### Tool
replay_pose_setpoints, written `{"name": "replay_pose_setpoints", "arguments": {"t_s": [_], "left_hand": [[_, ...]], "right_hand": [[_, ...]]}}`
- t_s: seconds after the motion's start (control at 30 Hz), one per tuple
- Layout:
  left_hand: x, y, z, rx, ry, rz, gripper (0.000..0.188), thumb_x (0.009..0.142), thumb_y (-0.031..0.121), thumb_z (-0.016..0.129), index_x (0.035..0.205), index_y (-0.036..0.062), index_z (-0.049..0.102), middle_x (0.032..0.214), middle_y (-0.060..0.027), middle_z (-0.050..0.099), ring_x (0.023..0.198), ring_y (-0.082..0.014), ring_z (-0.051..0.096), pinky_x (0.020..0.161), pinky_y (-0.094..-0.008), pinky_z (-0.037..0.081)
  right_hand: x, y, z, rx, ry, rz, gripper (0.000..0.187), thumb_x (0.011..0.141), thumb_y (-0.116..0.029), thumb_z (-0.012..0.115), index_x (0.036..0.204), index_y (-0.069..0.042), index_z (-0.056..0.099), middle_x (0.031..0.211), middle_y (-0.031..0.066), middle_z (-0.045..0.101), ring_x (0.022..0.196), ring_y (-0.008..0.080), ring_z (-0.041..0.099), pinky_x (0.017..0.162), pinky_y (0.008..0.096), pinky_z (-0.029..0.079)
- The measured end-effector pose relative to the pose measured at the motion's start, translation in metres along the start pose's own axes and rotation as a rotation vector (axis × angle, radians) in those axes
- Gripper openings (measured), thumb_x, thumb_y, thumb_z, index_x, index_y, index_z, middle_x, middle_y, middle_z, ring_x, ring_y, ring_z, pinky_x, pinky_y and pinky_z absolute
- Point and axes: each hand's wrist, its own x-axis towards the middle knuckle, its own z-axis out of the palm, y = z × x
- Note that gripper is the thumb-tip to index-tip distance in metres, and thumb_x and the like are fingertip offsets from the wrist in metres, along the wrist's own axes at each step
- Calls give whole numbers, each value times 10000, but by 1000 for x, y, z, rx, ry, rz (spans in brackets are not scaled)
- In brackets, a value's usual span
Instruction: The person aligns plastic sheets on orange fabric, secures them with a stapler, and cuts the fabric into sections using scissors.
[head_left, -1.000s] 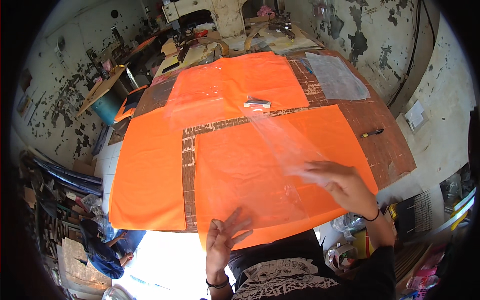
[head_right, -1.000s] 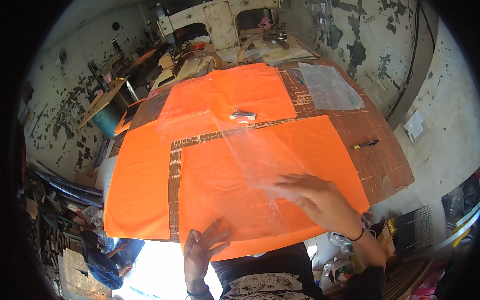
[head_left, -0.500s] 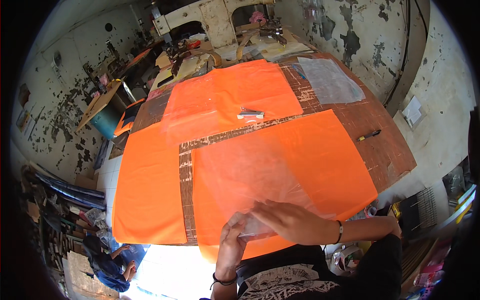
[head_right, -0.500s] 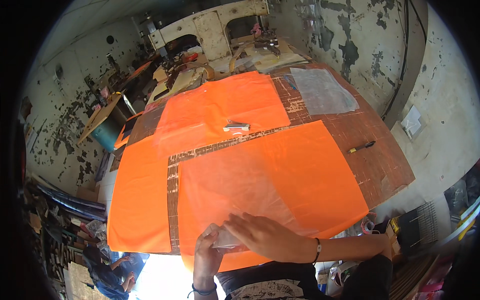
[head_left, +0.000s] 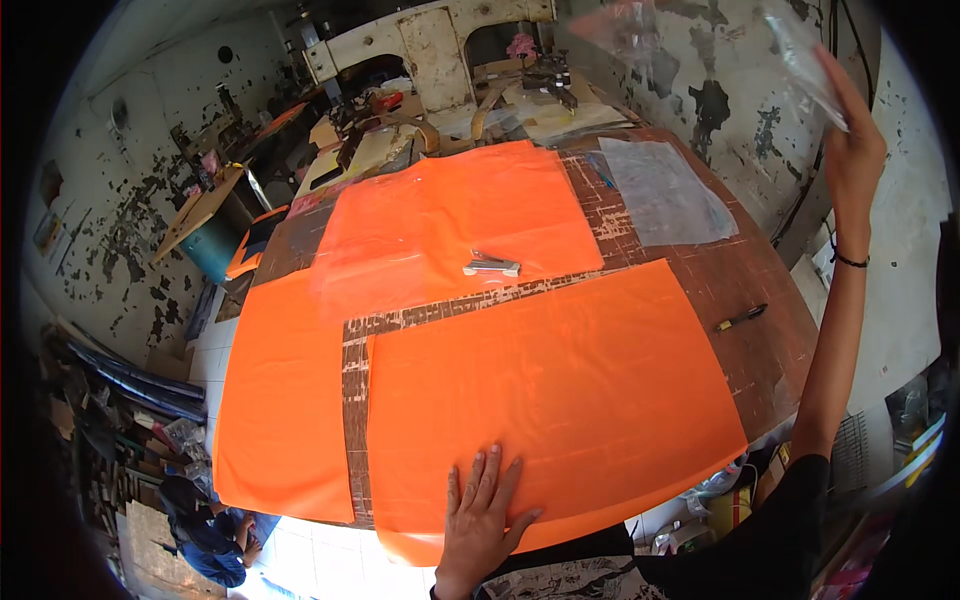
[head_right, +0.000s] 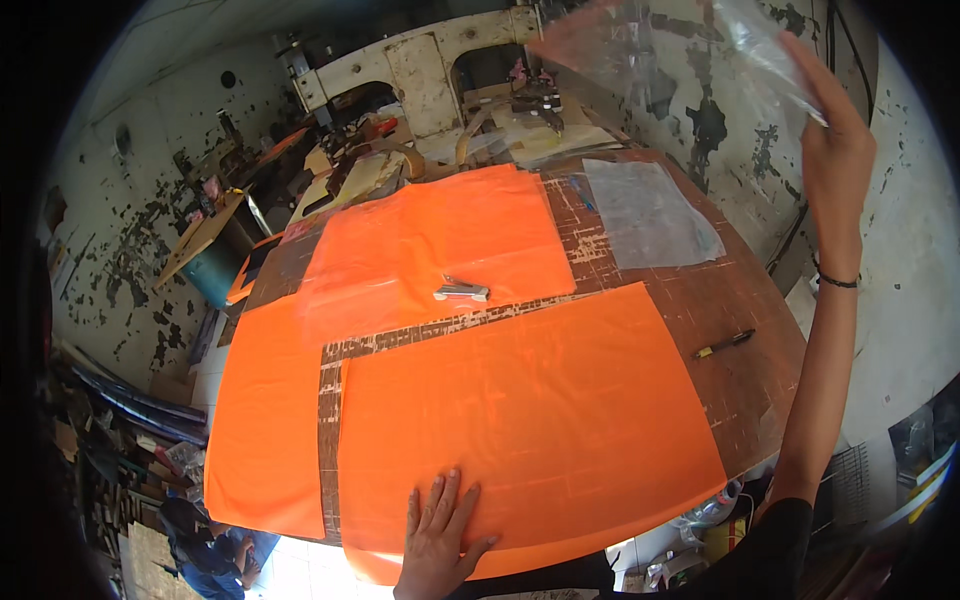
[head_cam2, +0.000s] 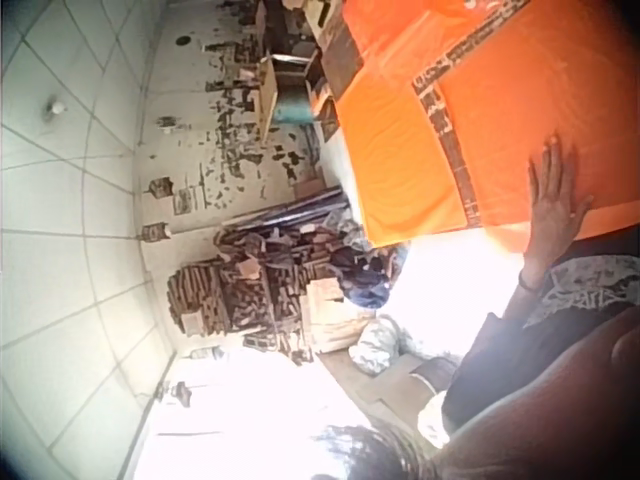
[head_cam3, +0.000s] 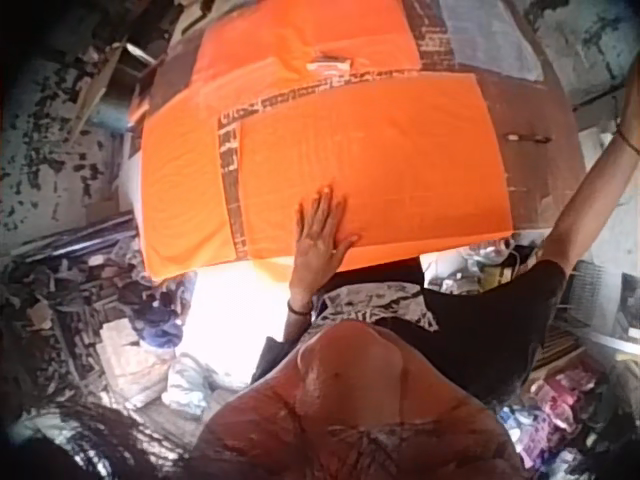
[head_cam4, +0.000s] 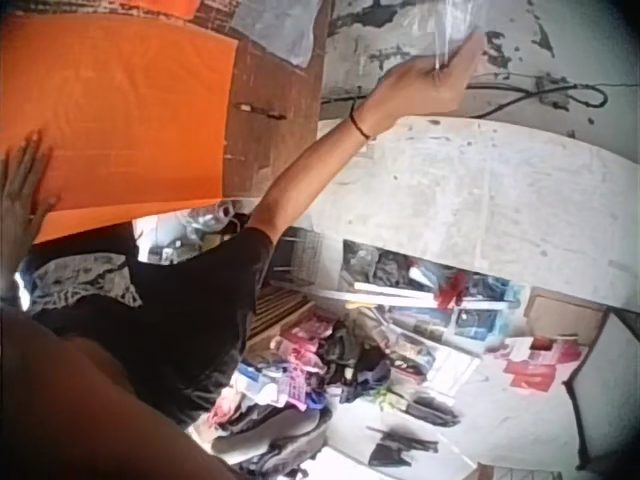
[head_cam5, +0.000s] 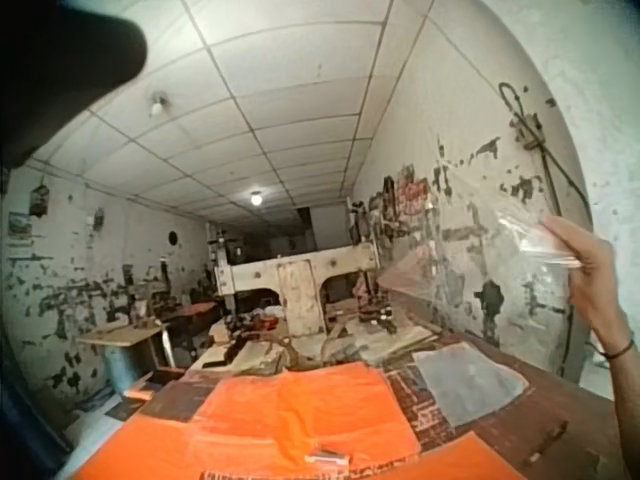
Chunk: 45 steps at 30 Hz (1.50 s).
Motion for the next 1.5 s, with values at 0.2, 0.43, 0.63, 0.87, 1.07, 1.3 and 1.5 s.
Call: {"name": "replay_pose_setpoints", "arguments": {"t_s": [0.2,0.43,0.63,0.87,1.07,1.3,1.5], "left_hand": [[12,-3,20,179,12,-35,614,833,490,602,1338,157,495,1428,-118,407,1328,-272,373,1107,-525,180],[14,7,13,165,-31,-87,686,834,424,614,1406,116,394,1489,-130,302,1382,-298,264,1130,-518,125],[19,9,16,131,-38,-117,679,811,394,633,1391,114,417,1481,-116,322,1369,-296,289,1125,-520,145],[20,7,24,140,14,-179,647,751,348,688,1328,121,506,1442,-100,396,1347,-284,340,1114,-518,194],[16,5,26,154,11,-139,659,798,409,653,1356,110,469,1456,-101,375,1370,-276,305,1112,-541,162],[17,1,25,125,-31,-155,683,829,460,615,1375,92,435,1467,-112,355,1382,-283,282,1107,-561,133],[18,0,25,182,20,-104,686,819,455,619,1372,92,439,1466,-111,357,1377,-283,293,1104,-561,148]], "right_hand": [[-110,39,84,26,-688,-3,574,720,168,436,1197,-111,590,1280,102,550,1159,347,514,992,386,432],[-162,80,133,354,-1495,189,505,793,-103,631,1282,-74,512,1331,157,499,1208,346,478,1012,375,402],[-124,76,234,99,-1312,43,580,777,-440,673,1153,-7,584,1177,203,580,1109,360,543,946,393,440],[-201,12,400,-329,-1106,79,260,847,-247,565,940,-27,669,908,155,664,937,299,635,756,420,533],[-199,28,417,-440,-905,61,220,862,-138,494,825,-66,698,896,123,685,832,292,677,706,386,543],[-157,36,404,-310,-871,201,191,875,-184,542,883,-70,694,860,165,677,837,330,664,725,448,527],[-133,40,379,-122,-706,366,181,872,-191,562,920,-82,698,926,121,671,857,329,642,770,449,502]]}}
